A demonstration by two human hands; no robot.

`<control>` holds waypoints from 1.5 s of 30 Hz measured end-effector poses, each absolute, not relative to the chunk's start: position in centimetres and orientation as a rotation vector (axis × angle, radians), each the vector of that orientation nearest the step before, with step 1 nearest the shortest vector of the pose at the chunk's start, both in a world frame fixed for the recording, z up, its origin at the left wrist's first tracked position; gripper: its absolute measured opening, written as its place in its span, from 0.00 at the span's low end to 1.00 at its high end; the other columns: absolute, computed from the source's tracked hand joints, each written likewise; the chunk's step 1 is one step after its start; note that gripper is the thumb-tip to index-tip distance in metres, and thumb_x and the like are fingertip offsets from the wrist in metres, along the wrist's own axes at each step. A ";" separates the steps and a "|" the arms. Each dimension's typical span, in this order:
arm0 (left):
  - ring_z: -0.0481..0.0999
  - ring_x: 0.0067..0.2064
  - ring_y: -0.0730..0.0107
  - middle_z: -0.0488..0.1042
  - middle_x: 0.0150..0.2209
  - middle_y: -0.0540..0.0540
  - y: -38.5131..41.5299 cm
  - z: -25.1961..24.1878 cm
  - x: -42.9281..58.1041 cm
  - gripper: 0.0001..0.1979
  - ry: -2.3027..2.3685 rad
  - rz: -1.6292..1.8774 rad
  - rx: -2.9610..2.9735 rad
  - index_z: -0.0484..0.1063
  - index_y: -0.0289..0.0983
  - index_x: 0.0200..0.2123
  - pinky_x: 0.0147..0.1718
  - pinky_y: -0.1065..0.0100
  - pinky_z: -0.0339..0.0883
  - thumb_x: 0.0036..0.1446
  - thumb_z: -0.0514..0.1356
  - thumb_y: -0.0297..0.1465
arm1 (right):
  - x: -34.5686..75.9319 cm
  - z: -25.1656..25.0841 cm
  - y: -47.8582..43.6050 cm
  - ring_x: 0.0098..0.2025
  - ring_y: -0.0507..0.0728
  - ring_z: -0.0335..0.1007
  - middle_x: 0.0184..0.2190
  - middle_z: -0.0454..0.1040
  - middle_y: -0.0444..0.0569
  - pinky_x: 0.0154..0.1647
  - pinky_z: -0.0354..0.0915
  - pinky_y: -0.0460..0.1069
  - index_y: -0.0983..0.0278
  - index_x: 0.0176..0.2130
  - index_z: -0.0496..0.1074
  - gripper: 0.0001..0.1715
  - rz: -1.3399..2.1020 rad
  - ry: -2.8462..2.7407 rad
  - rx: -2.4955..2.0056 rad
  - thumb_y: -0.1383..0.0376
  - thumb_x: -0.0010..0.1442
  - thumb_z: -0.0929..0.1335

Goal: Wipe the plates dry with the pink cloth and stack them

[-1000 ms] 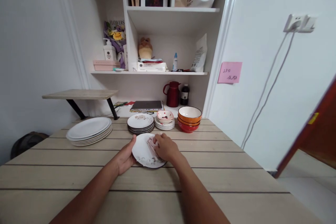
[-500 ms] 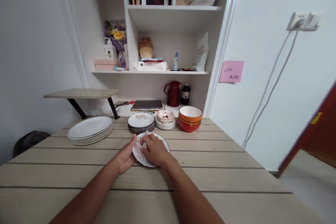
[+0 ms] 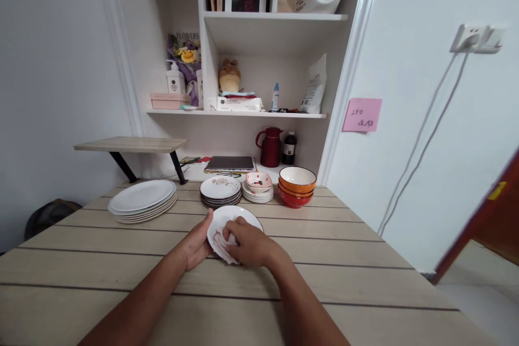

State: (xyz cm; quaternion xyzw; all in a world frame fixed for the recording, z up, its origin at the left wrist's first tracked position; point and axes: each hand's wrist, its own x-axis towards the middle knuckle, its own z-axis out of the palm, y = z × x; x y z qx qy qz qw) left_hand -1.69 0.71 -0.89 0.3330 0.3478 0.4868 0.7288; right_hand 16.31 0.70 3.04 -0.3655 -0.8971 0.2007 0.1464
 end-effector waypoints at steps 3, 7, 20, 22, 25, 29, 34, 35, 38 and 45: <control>0.78 0.45 0.59 0.79 0.44 0.40 0.7 -0.9 -1.6 0.32 0.731 1.081 0.744 0.70 0.36 0.53 0.44 0.62 0.69 0.58 0.51 0.54 | 14.4 2.8 1.3 0.48 0.55 0.62 0.48 0.66 0.47 0.47 0.58 0.49 0.57 0.46 0.66 0.16 0.532 -2.513 -1.024 0.67 0.56 0.65; 0.77 0.48 0.59 0.78 0.48 0.40 0.5 -0.6 -1.5 0.33 0.701 1.084 0.765 0.68 0.38 0.56 0.48 0.60 0.68 0.59 0.48 0.55 | 13.9 2.0 2.9 0.53 0.60 0.58 0.54 0.64 0.51 0.52 0.53 0.56 0.58 0.49 0.66 0.17 0.443 -2.370 -1.206 0.67 0.59 0.62; 0.80 0.39 0.55 0.80 0.43 0.37 0.1 -1.1 -1.8 0.29 0.715 1.172 0.795 0.69 0.35 0.53 0.37 0.61 0.72 0.49 0.69 0.38 | 15.0 2.8 1.1 0.52 0.57 0.64 0.54 0.67 0.50 0.51 0.61 0.51 0.58 0.57 0.64 0.29 0.838 -2.275 -0.905 0.65 0.55 0.67; 0.80 0.43 0.55 0.79 0.45 0.38 0.1 -1.2 -1.8 0.31 0.701 1.223 0.777 0.68 0.37 0.55 0.43 0.59 0.71 0.47 0.70 0.35 | 15.4 3.0 1.8 0.49 0.57 0.67 0.55 0.67 0.50 0.48 0.63 0.52 0.58 0.57 0.63 0.29 1.087 -1.927 -0.851 0.60 0.57 0.67; 0.77 0.49 0.54 0.78 0.48 0.38 0.1 -1.1 -1.8 0.32 0.672 1.257 0.750 0.67 0.37 0.56 0.50 0.58 0.68 0.48 0.70 0.34 | 17.0 2.7 3.5 0.47 0.59 0.69 0.54 0.68 0.53 0.45 0.66 0.54 0.59 0.56 0.63 0.29 1.097 -1.382 -1.038 0.54 0.57 0.65; 0.77 0.51 0.51 0.78 0.48 0.36 0.0 -0.7 -2.0 0.29 0.629 1.245 0.734 0.68 0.34 0.54 0.53 0.55 0.66 0.50 0.68 0.35 | 18.7 1.8 4.2 0.50 0.62 0.70 0.53 0.70 0.57 0.49 0.66 0.57 0.61 0.59 0.60 0.35 1.154 -1.222 -1.145 0.54 0.55 0.68; 0.77 0.50 0.50 0.78 0.48 0.35 -0.3 -0.1 -2.4 0.29 0.595 1.238 0.741 0.69 0.34 0.54 0.54 0.54 0.65 0.50 0.67 0.37 | 17.3 1.4 2.7 0.44 0.64 0.76 0.41 0.79 0.62 0.50 0.67 0.60 0.71 0.52 0.68 0.33 1.940 -1.024 -0.928 0.50 0.56 0.67; 0.77 0.50 0.50 0.78 0.48 0.35 -0.3 -0.1 -2.6 0.29 0.610 1.243 0.750 0.69 0.34 0.54 0.53 0.54 0.66 0.50 0.68 0.37 | 16.8 1.3 2.5 0.46 0.64 0.76 0.41 0.79 0.62 0.52 0.66 0.60 0.72 0.52 0.68 0.33 2.096 -0.905 -0.862 0.51 0.57 0.67; 0.77 0.49 0.48 0.78 0.46 0.34 -0.2 0.0 -3.3 0.29 0.688 1.254 0.785 0.69 0.33 0.54 0.51 0.53 0.67 0.49 0.68 0.36 | 15.6 0.7 2.0 0.46 0.63 0.76 0.39 0.80 0.62 0.55 0.64 0.59 0.75 0.55 0.65 0.30 2.231 -0.631 -0.830 0.60 0.59 0.66; 0.65 0.61 0.54 0.69 0.59 0.39 2.1 -0.8 -4.9 0.35 0.933 1.510 1.064 0.66 0.40 0.57 0.59 0.61 0.58 0.44 0.71 0.32 | 15.3 -1.1 0.8 0.46 0.64 0.77 0.38 0.80 0.64 0.55 0.65 0.60 0.77 0.56 0.64 0.30 2.119 -0.440 -0.737 0.63 0.59 0.66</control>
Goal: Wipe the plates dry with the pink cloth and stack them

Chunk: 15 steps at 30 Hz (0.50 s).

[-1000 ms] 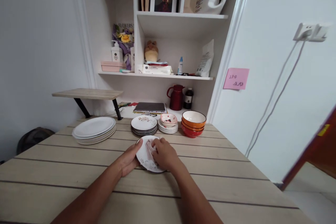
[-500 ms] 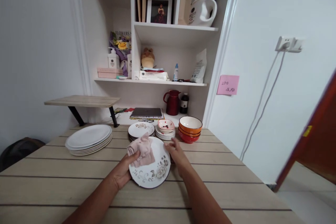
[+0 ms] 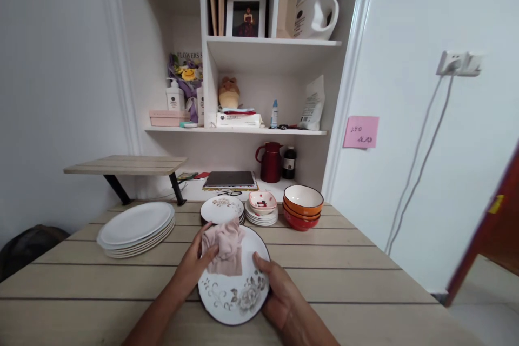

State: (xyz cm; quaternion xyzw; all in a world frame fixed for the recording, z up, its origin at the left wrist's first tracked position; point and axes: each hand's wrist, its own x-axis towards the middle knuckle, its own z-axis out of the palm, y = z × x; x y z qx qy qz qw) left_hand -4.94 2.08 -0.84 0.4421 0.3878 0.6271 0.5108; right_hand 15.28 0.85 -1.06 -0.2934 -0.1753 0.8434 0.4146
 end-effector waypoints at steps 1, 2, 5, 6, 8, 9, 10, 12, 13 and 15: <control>0.64 0.62 0.55 0.66 0.61 0.39 2.5 -1.1 -5.2 0.38 1.004 1.563 1.142 0.63 0.41 0.59 0.59 0.60 0.57 0.43 0.71 0.33 | 15.2 -1.1 0.8 0.46 0.64 0.77 0.38 0.81 0.63 0.55 0.65 0.60 0.77 0.56 0.65 0.30 2.094 -0.449 -0.732 0.62 0.59 0.67; 0.65 0.61 0.54 0.63 0.62 0.38 2.9 -1.4 -5.4 0.41 1.084 1.601 1.215 0.59 0.42 0.61 0.59 0.59 0.58 0.44 0.71 0.34 | 15.2 -1.1 0.7 0.45 0.64 0.77 0.37 0.81 0.63 0.55 0.65 0.59 0.77 0.55 0.66 0.30 2.071 -0.460 -0.732 0.62 0.59 0.67; 0.62 0.62 0.50 0.57 0.63 0.36 3.3 -1.8 -5.8 0.41 1.394 1.673 1.491 0.54 0.43 0.64 0.57 0.51 0.60 0.48 0.67 0.35 | 14.8 -0.7 0.6 0.43 0.64 0.78 0.36 0.81 0.62 0.55 0.65 0.59 0.76 0.55 0.67 0.30 2.016 -0.484 -0.724 0.61 0.58 0.68; 0.59 0.63 0.49 0.55 0.64 0.36 3.2 -1.7 -5.8 0.39 1.504 1.703 1.634 0.55 0.44 0.64 0.58 0.49 0.59 0.50 0.65 0.35 | 14.6 -0.6 0.6 0.43 0.64 0.78 0.36 0.81 0.62 0.55 0.65 0.60 0.76 0.55 0.66 0.30 2.006 -0.484 -0.716 0.60 0.59 0.68; 0.53 0.66 0.49 0.50 0.66 0.39 2.7 -1.3 -5.3 0.30 1.670 1.728 1.948 0.60 0.46 0.62 0.60 0.46 0.54 0.55 0.61 0.32 | 14.5 -0.3 0.4 0.43 0.64 0.78 0.36 0.81 0.61 0.55 0.65 0.60 0.76 0.56 0.65 0.30 1.982 -0.464 -0.705 0.60 0.60 0.67; 0.52 0.67 0.49 0.49 0.67 0.40 2.5 -1.1 -5.0 0.27 1.719 1.707 2.098 0.63 0.47 0.60 0.61 0.46 0.52 0.57 0.58 0.30 | 14.5 -0.2 0.4 0.44 0.64 0.78 0.36 0.81 0.61 0.55 0.65 0.60 0.76 0.57 0.65 0.30 1.974 -0.442 -0.706 0.61 0.60 0.67; 0.52 0.67 0.50 0.50 0.67 0.41 2.2 -1.0 -4.5 0.25 1.751 1.655 2.231 0.65 0.48 0.59 0.61 0.46 0.51 0.58 0.55 0.27 | 14.5 -0.1 0.4 0.44 0.63 0.78 0.36 0.81 0.61 0.55 0.65 0.59 0.76 0.57 0.64 0.30 1.967 -0.419 -0.706 0.61 0.61 0.66; 0.56 0.66 0.51 0.57 0.65 0.42 1.8 -0.9 -3.6 0.26 1.786 1.466 2.425 0.68 0.48 0.57 0.61 0.44 0.49 0.58 0.50 0.22 | 14.5 0.1 0.4 0.45 0.63 0.77 0.38 0.81 0.60 0.55 0.65 0.59 0.75 0.58 0.64 0.29 1.963 -0.376 -0.707 0.61 0.62 0.65; 0.57 0.65 0.52 0.61 0.63 0.42 1.8 -1.1 -3.2 0.27 1.795 1.351 2.484 0.68 0.48 0.57 0.61 0.43 0.48 0.58 0.49 0.21 | 14.6 0.1 0.4 0.45 0.62 0.77 0.39 0.81 0.60 0.54 0.66 0.58 0.75 0.58 0.64 0.29 1.964 -0.361 -0.709 0.61 0.63 0.64; 0.60 0.64 0.51 0.67 0.60 0.41 1.9 -1.6 -2.8 0.27 1.796 1.148 2.545 0.67 0.47 0.58 0.61 0.40 0.45 0.58 0.49 0.22 | 14.6 0.2 0.6 0.45 0.62 0.78 0.40 0.81 0.59 0.54 0.67 0.58 0.73 0.57 0.65 0.27 1.966 -0.348 -0.710 0.59 0.64 0.63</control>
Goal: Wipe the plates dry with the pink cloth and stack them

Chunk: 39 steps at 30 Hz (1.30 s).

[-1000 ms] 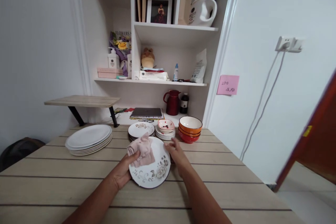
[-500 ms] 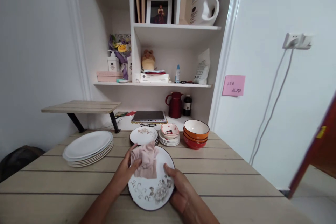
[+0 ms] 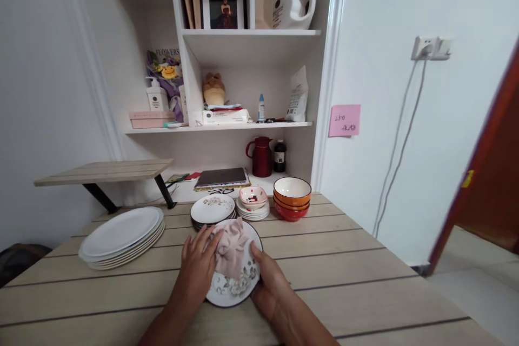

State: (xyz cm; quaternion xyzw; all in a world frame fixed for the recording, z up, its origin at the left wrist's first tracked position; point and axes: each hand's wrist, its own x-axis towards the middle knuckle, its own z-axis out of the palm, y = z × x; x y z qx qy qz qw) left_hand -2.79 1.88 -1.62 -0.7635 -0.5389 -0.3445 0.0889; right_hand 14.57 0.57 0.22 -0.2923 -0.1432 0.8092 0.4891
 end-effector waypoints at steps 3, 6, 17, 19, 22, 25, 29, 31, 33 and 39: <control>0.60 0.64 0.47 0.66 0.60 0.37 2.4 -2.7 -2.9 0.26 -1.583 -0.922 -2.416 0.62 0.44 0.62 0.61 0.42 0.47 0.59 0.56 0.31 | 14.4 0.3 0.6 0.44 0.61 0.78 0.40 0.81 0.58 0.52 0.68 0.57 0.72 0.57 0.66 0.27 1.945 -0.377 -0.699 0.57 0.65 0.62; 0.58 0.64 0.44 0.61 0.63 0.32 2.7 -3.5 -3.2 0.38 -1.480 -0.951 -2.518 0.56 0.39 0.65 0.61 0.46 0.52 0.53 0.63 0.42 | 14.1 0.3 0.3 0.43 0.61 0.78 0.41 0.81 0.58 0.50 0.69 0.57 0.71 0.56 0.66 0.27 1.880 -0.456 -0.698 0.56 0.65 0.62; 0.58 0.64 0.51 0.55 0.66 0.41 1.4 -2.1 -1.5 0.34 -1.531 -0.950 -2.287 0.58 0.50 0.63 0.59 0.49 0.55 0.54 0.61 0.27 | 13.6 0.1 -0.1 0.42 0.61 0.77 0.42 0.81 0.56 0.47 0.69 0.55 0.67 0.53 0.70 0.29 1.780 -0.587 -0.708 0.52 0.59 0.69; 0.57 0.65 0.51 0.60 0.64 0.45 1.5 -2.1 -1.8 0.33 -1.489 -0.872 -2.332 0.58 0.52 0.63 0.58 0.49 0.55 0.55 0.59 0.25 | 13.6 0.1 -0.1 0.42 0.60 0.77 0.42 0.80 0.55 0.47 0.69 0.55 0.66 0.53 0.69 0.30 1.778 -0.579 -0.698 0.51 0.58 0.69; 0.59 0.64 0.52 0.64 0.63 0.48 1.4 -1.8 -2.0 0.31 -1.368 -0.750 -2.432 0.57 0.55 0.63 0.58 0.46 0.53 0.58 0.58 0.29 | 13.8 -0.1 0.2 0.41 0.60 0.77 0.43 0.80 0.56 0.44 0.70 0.54 0.66 0.54 0.69 0.30 1.785 -0.550 -0.712 0.51 0.59 0.68; 0.61 0.63 0.52 0.64 0.63 0.47 1.3 -1.4 -2.1 0.27 -1.233 -0.714 -2.487 0.59 0.55 0.62 0.59 0.44 0.51 0.60 0.58 0.39 | 14.0 -0.3 0.4 0.40 0.59 0.77 0.43 0.80 0.57 0.43 0.70 0.54 0.68 0.53 0.69 0.29 1.790 -0.502 -0.749 0.51 0.60 0.67; 0.59 0.64 0.56 0.65 0.62 0.47 1.3 -0.7 -2.0 0.24 -1.115 -0.738 -2.422 0.61 0.53 0.61 0.61 0.48 0.49 0.61 0.56 0.38 | 14.1 -0.4 0.4 0.42 0.59 0.77 0.46 0.79 0.56 0.46 0.69 0.54 0.67 0.55 0.69 0.31 1.787 -0.586 -0.703 0.51 0.59 0.68; 0.59 0.65 0.57 0.65 0.62 0.48 1.2 -0.4 -1.8 0.24 -1.058 -0.729 -2.360 0.61 0.52 0.61 0.62 0.49 0.47 0.62 0.56 0.37 | 13.9 -0.3 0.1 0.43 0.59 0.76 0.47 0.78 0.55 0.47 0.69 0.54 0.65 0.55 0.69 0.31 1.792 -0.663 -0.671 0.51 0.58 0.69; 0.59 0.65 0.58 0.65 0.63 0.49 0.9 0.0 -1.7 0.23 -1.093 -0.733 -2.269 0.62 0.52 0.61 0.63 0.47 0.43 0.62 0.56 0.36 | 13.8 -0.1 -0.2 0.44 0.59 0.77 0.46 0.79 0.55 0.48 0.68 0.54 0.66 0.55 0.69 0.31 1.804 -0.708 -0.662 0.52 0.58 0.69; 0.60 0.64 0.51 0.64 0.63 0.42 0.7 0.4 -1.7 0.22 -1.418 -0.767 -1.947 0.64 0.45 0.60 0.61 0.38 0.43 0.62 0.56 0.31 | 13.7 0.5 -0.6 0.44 0.60 0.77 0.43 0.80 0.56 0.53 0.66 0.55 0.69 0.54 0.70 0.29 1.828 -0.674 -0.640 0.54 0.59 0.68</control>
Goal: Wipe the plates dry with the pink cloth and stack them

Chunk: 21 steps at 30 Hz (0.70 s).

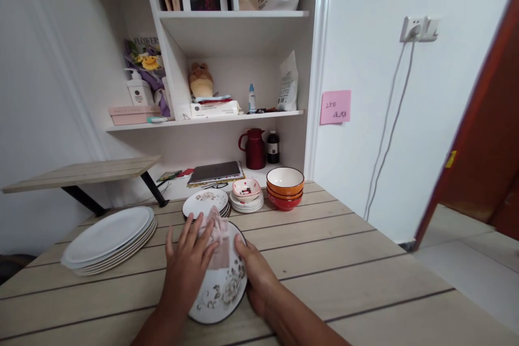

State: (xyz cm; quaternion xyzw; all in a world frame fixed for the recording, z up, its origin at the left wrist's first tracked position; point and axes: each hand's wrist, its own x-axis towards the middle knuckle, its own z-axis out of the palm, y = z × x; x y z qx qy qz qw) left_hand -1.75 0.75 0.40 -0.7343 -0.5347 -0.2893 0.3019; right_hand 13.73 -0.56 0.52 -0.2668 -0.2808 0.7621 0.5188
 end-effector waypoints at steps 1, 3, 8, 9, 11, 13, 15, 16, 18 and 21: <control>0.60 0.64 0.50 0.64 0.63 0.41 0.9 0.3 -1.8 0.22 -1.432 -0.763 -1.933 0.64 0.43 0.60 0.60 0.38 0.45 0.62 0.56 0.31 | 13.9 0.6 -0.4 0.44 0.60 0.77 0.43 0.80 0.57 0.53 0.66 0.55 0.69 0.54 0.70 0.29 1.829 -0.646 -0.646 0.54 0.60 0.68; 0.61 0.63 0.49 0.65 0.62 0.40 1.1 0.0 -1.8 0.21 -1.422 -0.775 -1.946 0.66 0.41 0.58 0.59 0.38 0.50 0.61 0.57 0.31 | 14.2 0.7 -0.1 0.44 0.61 0.77 0.43 0.80 0.58 0.52 0.66 0.55 0.70 0.54 0.70 0.29 1.831 -0.579 -0.657 0.53 0.60 0.67; 0.62 0.63 0.49 0.66 0.62 0.41 0.7 -1.1 0.0 0.22 -1.226 -0.780 -2.197 0.70 0.42 0.54 0.58 0.41 0.57 0.56 0.62 0.38 | 15.3 0.8 0.9 0.41 0.60 0.78 0.40 0.81 0.57 0.48 0.69 0.54 0.71 0.49 0.72 0.28 1.773 -0.431 -0.734 0.51 0.61 0.65; 0.62 0.63 0.50 0.65 0.62 0.42 0.4 -1.3 0.5 0.24 -1.180 -0.767 -2.262 0.69 0.44 0.56 0.58 0.41 0.57 0.56 0.63 0.39 | 15.5 0.8 1.0 0.40 0.60 0.78 0.40 0.81 0.57 0.47 0.69 0.53 0.71 0.48 0.73 0.26 1.758 -0.424 -0.756 0.52 0.61 0.66; 0.61 0.64 0.53 0.63 0.64 0.46 -0.1 -1.6 1.4 0.26 -1.114 -0.753 -2.379 0.66 0.48 0.58 0.59 0.44 0.59 0.56 0.63 0.37 | 15.6 0.8 0.9 0.39 0.60 0.78 0.38 0.81 0.56 0.46 0.70 0.53 0.70 0.46 0.74 0.26 1.757 -0.455 -0.793 0.51 0.60 0.66; 0.60 0.64 0.57 0.62 0.64 0.48 -0.4 -1.6 1.7 0.25 -1.107 -0.761 -2.467 0.64 0.51 0.59 0.59 0.47 0.59 0.57 0.61 0.34 | 15.5 0.7 0.6 0.38 0.61 0.78 0.37 0.81 0.56 0.43 0.70 0.53 0.70 0.45 0.74 0.26 1.769 -0.535 -0.813 0.50 0.59 0.68; 0.60 0.64 0.57 0.61 0.65 0.48 -0.5 -1.3 1.4 0.24 -1.154 -0.785 -2.514 0.67 0.53 0.57 0.60 0.47 0.58 0.57 0.61 0.32 | 15.3 0.5 0.4 0.38 0.62 0.78 0.38 0.81 0.57 0.43 0.70 0.54 0.69 0.46 0.74 0.28 1.780 -0.627 -0.801 0.49 0.57 0.69; 0.59 0.65 0.57 0.61 0.65 0.49 -0.4 -1.1 1.0 0.24 -1.196 -0.802 -2.511 0.68 0.54 0.56 0.60 0.46 0.57 0.56 0.62 0.31 | 15.2 0.4 0.3 0.39 0.62 0.78 0.38 0.81 0.57 0.44 0.70 0.55 0.69 0.47 0.73 0.29 1.772 -0.658 -0.790 0.49 0.56 0.70; 0.57 0.65 0.54 0.59 0.66 0.48 -0.1 -0.8 0.3 0.25 -1.300 -0.851 -2.444 0.68 0.56 0.55 0.60 0.44 0.55 0.54 0.64 0.30 | 14.9 0.3 0.3 0.41 0.62 0.78 0.41 0.81 0.57 0.47 0.69 0.55 0.69 0.49 0.73 0.29 1.766 -0.691 -0.743 0.50 0.56 0.70; 0.55 0.66 0.48 0.55 0.67 0.43 0.3 -0.4 -0.4 0.30 -1.475 -0.942 -2.222 0.64 0.54 0.59 0.59 0.40 0.53 0.53 0.65 0.31 | 14.8 0.3 0.3 0.43 0.61 0.77 0.43 0.80 0.56 0.51 0.67 0.56 0.68 0.51 0.72 0.28 1.781 -0.680 -0.708 0.52 0.58 0.69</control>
